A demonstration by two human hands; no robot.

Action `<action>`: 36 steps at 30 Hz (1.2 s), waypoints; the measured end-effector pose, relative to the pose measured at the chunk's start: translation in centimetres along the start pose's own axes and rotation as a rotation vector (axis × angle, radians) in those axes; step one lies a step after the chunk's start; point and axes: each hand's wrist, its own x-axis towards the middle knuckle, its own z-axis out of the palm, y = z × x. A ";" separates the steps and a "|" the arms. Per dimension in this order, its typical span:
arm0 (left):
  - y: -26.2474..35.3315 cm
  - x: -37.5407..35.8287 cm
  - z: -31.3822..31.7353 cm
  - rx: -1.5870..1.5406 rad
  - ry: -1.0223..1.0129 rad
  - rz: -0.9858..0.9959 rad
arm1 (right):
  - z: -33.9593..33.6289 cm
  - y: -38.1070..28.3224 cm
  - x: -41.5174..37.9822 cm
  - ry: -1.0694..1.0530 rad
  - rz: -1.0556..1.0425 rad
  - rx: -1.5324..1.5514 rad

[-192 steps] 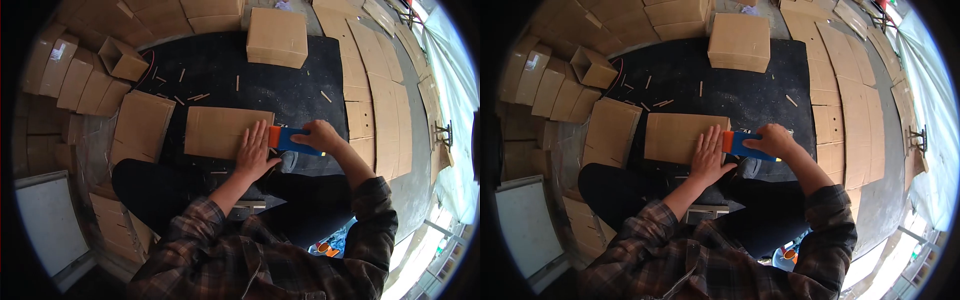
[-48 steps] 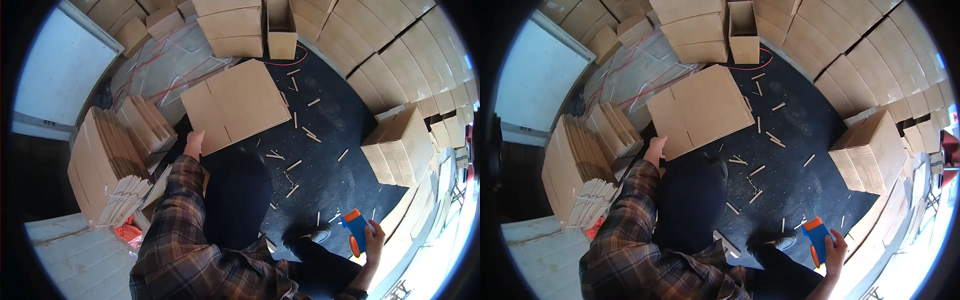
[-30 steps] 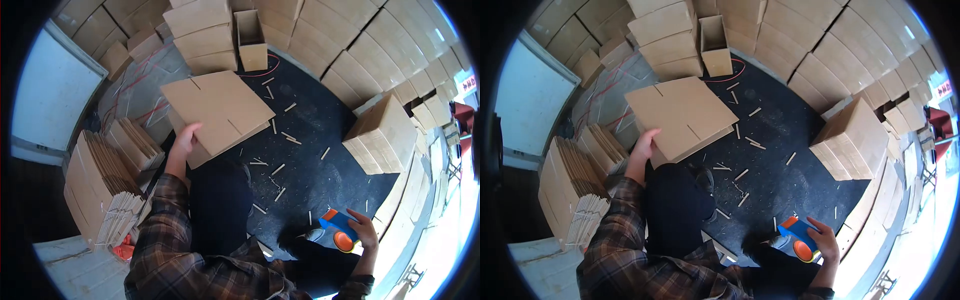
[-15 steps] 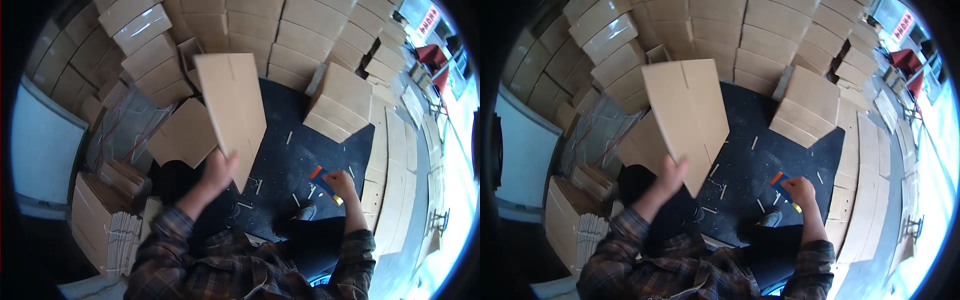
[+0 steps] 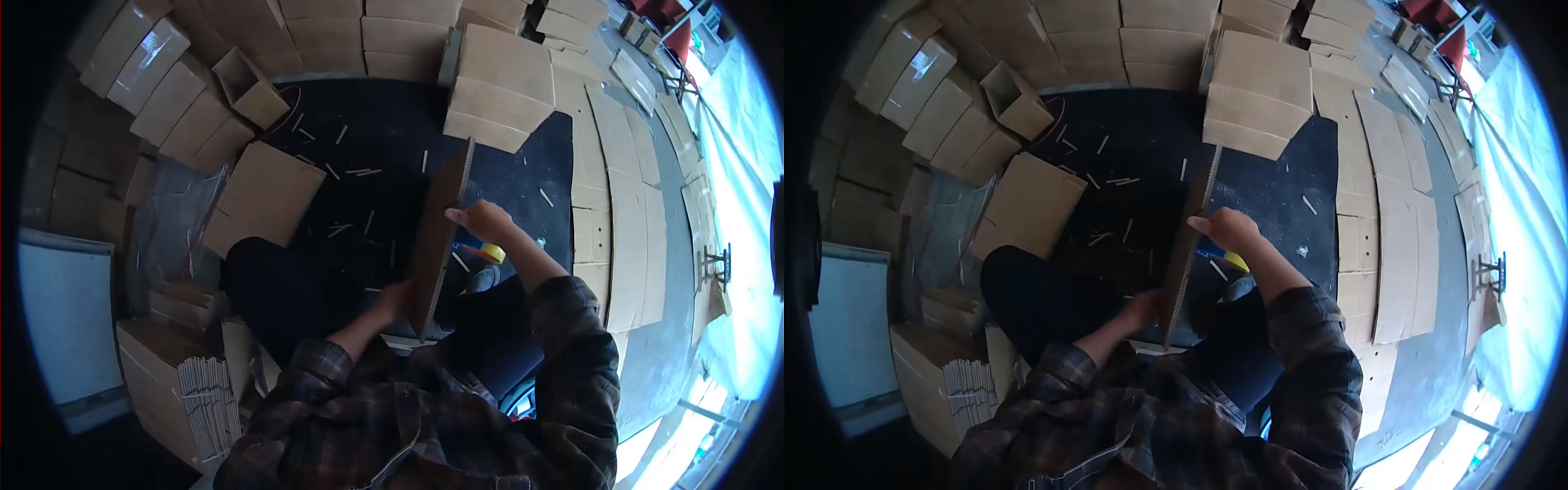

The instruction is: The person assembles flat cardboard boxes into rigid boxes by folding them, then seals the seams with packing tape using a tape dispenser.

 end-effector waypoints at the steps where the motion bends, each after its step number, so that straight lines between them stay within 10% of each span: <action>1: 2.6 -0.2 -0.5 -0.003 0.077 0.002 | -0.4 -0.3 -0.3 -0.017 0.020 0.013; 6: 13.3 -3.7 -1.4 -0.178 0.157 0.326 | -0.8 -0.8 0.5 -0.057 0.038 -0.011; 13: 12.7 -3.6 -2.2 -0.367 0.163 0.231 | -0.2 -0.4 1.5 -0.114 -0.001 0.036; 19: 13.9 -4.2 -1.3 0.505 0.504 0.482 | -1.6 -2.5 0.5 0.023 0.030 -0.074; 36: 17.5 -2.2 -10.4 0.644 0.758 0.423 | 3.0 -2.4 -5.2 0.366 -0.110 -0.349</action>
